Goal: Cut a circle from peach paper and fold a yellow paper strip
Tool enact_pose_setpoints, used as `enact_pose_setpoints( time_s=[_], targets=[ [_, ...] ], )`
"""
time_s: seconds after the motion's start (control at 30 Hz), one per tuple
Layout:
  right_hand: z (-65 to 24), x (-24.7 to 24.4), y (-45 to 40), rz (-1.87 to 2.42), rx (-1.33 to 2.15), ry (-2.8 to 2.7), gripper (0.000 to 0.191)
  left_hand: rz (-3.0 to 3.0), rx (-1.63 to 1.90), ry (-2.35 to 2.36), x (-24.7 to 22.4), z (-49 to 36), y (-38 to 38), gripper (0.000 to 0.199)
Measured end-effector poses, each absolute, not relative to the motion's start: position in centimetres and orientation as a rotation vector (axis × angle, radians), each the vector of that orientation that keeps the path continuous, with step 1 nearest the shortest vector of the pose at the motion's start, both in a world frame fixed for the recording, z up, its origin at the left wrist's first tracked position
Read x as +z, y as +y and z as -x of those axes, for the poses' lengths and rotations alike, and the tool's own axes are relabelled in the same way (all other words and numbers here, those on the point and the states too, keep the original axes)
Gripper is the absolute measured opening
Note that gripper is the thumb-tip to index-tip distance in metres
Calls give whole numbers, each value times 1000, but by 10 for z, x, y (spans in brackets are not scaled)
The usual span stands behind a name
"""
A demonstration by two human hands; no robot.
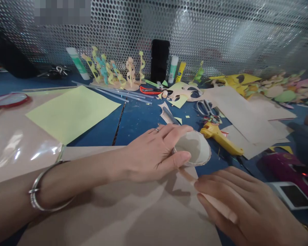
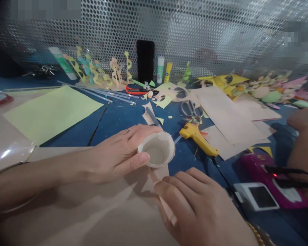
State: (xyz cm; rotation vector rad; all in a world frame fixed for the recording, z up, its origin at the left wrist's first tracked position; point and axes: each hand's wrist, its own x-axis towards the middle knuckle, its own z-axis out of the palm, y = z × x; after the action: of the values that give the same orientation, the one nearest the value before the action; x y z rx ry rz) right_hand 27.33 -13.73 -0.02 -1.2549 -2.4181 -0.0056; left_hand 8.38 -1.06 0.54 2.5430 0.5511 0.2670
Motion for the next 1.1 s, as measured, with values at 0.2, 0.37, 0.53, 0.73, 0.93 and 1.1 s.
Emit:
enact_pose_setpoints(
  time_s=[0.2, 0.37, 0.53, 0.73, 0.93, 1.1],
  targets=[
    [-294, 3, -141, 1528, 283, -2190, 14, -2530, 266, 549, 7, -84, -11, 53],
    [-306, 10, -133, 1696, 332, -2066, 10, -2518, 253, 561, 6, -85, -11, 54],
    [-334, 26, -110, 1709, 157, -2026, 16, -2522, 269, 557, 5, -85, -10, 53],
    [-339, 53, -39, 1704, 431, -1918, 28, -2630, 304, 583, 5, -84, -11, 52],
    [-290, 44, 28, 1476, 649, -2208, 46, -2768, 364, 695, 5, -85, -15, 54],
    [-256, 34, 43, 1429, 801, -2437, 58, -2820, 433, 765, 6, -85, -18, 54]
  ],
)
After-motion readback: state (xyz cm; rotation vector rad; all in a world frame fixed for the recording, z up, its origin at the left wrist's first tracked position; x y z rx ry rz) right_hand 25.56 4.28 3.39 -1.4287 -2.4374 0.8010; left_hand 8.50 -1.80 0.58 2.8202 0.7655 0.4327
